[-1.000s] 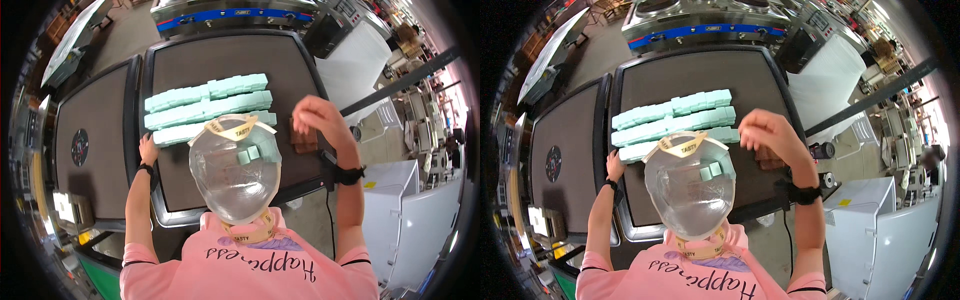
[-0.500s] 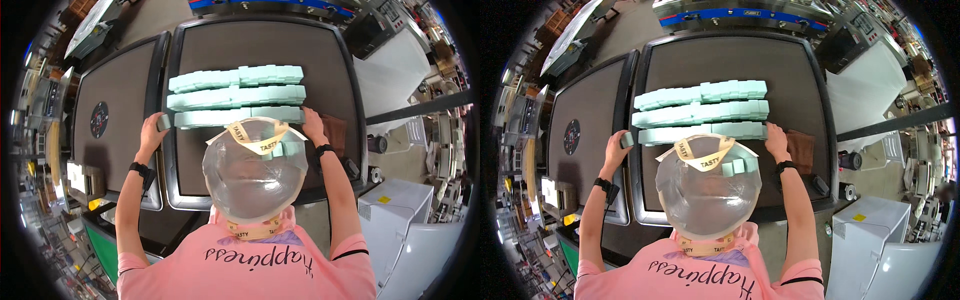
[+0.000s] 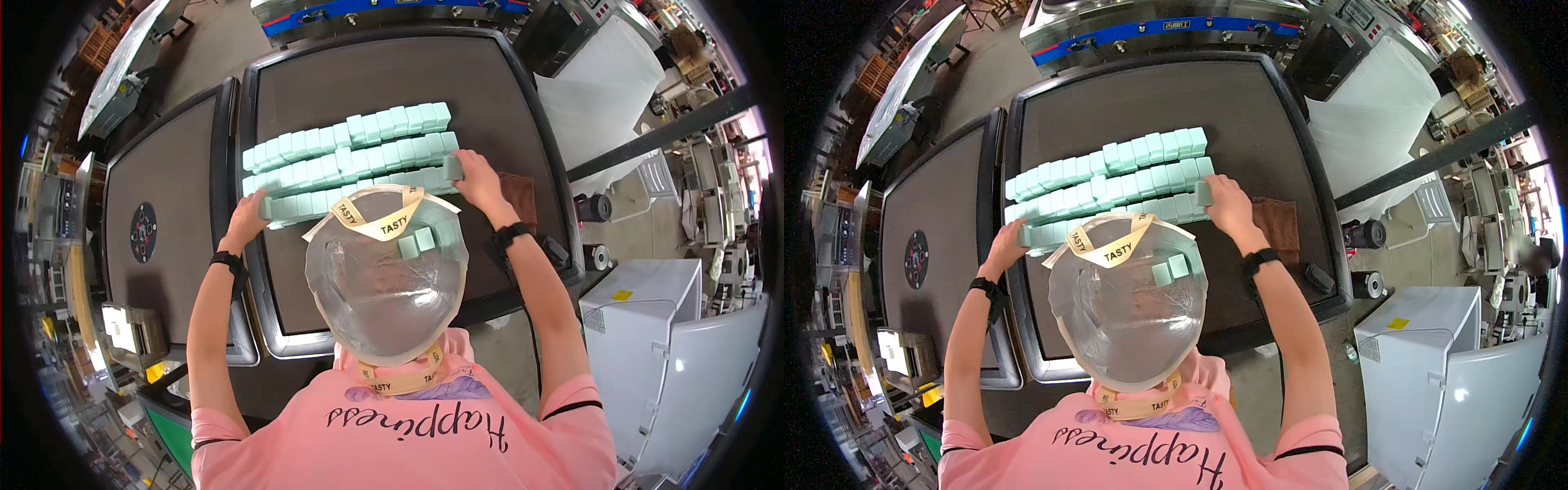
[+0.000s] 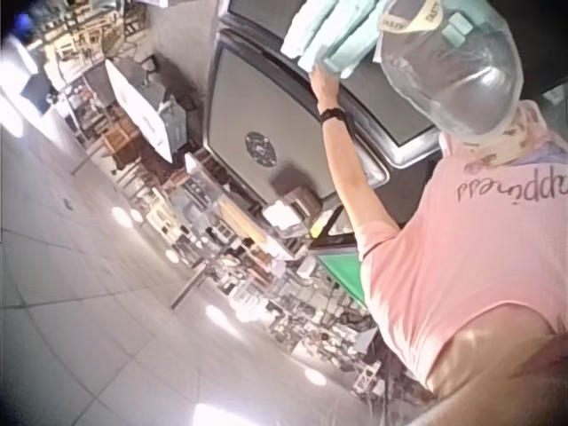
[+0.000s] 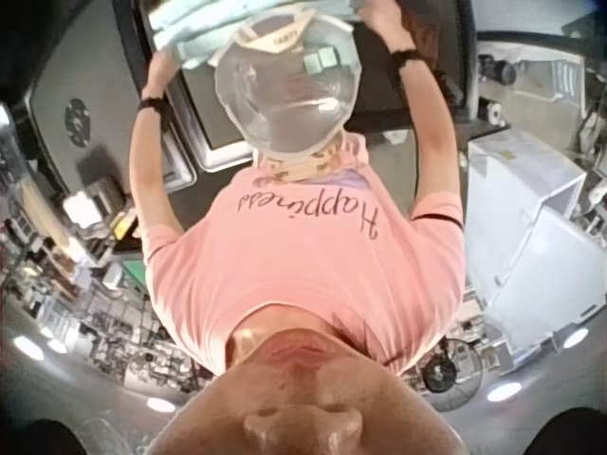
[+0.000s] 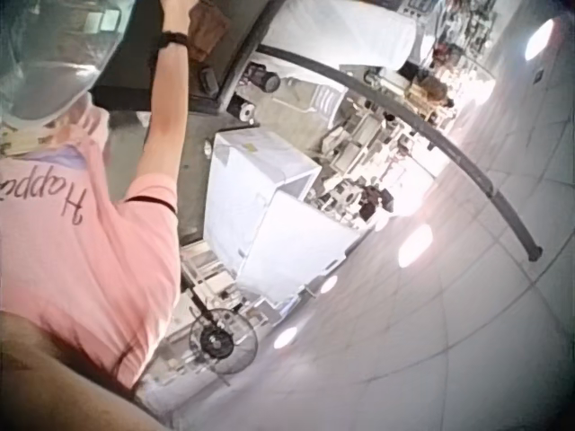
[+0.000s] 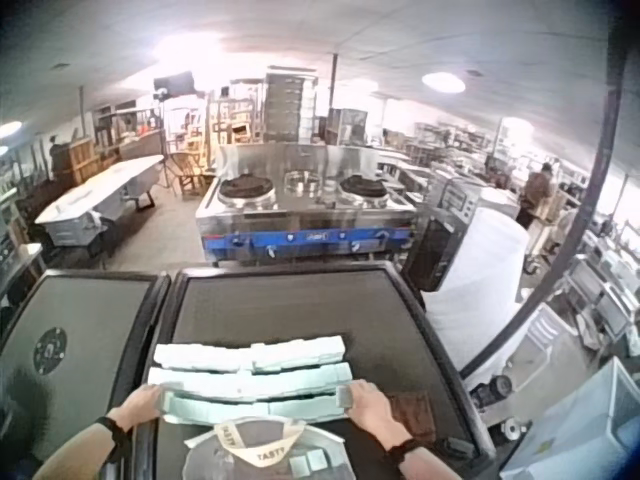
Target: The person is seen organizing and stacking mahjong tiles on a table.
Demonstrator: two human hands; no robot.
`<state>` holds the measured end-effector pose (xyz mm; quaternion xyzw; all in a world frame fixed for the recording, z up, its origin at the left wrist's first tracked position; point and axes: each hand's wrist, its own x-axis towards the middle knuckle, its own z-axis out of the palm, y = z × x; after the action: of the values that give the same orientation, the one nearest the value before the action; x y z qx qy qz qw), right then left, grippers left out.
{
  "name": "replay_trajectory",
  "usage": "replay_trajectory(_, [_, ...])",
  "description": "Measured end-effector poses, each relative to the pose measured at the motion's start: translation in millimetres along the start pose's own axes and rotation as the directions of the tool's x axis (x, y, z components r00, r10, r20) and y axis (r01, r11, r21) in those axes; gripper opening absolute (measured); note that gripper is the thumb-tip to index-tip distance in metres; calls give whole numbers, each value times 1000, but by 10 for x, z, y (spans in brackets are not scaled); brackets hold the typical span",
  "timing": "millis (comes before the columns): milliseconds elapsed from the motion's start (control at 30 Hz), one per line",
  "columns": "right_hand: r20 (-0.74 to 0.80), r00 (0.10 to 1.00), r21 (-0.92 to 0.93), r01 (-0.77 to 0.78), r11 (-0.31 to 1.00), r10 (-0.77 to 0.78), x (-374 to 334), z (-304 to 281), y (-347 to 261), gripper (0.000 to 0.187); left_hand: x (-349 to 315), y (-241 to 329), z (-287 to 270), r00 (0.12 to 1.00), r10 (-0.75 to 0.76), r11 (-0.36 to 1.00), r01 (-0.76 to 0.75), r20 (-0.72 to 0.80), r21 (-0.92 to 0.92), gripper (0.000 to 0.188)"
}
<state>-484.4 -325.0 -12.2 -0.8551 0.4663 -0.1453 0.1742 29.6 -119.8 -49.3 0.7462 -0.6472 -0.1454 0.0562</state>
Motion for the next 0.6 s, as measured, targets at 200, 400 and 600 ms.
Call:
replay_trajectory(200, [156, 988, -265, 30, 964, 12, 160, 489, 108, 48, -96, 35, 133, 997, -5, 1000, 3, -73, -21, 72])
replay_trajectory(400, [189, 982, -310, 62, 949, -2, 182, 448, 129, 42, -352, 243, -284, 954, -108, 992, 86, -280, -89, 60])
replay_trajectory(600, [-49, 996, -156, -78, 985, 72, -127, -36, 50, 41, -870, 1759, -1942, 904, -82, 983, 4, -419, -183, 61])
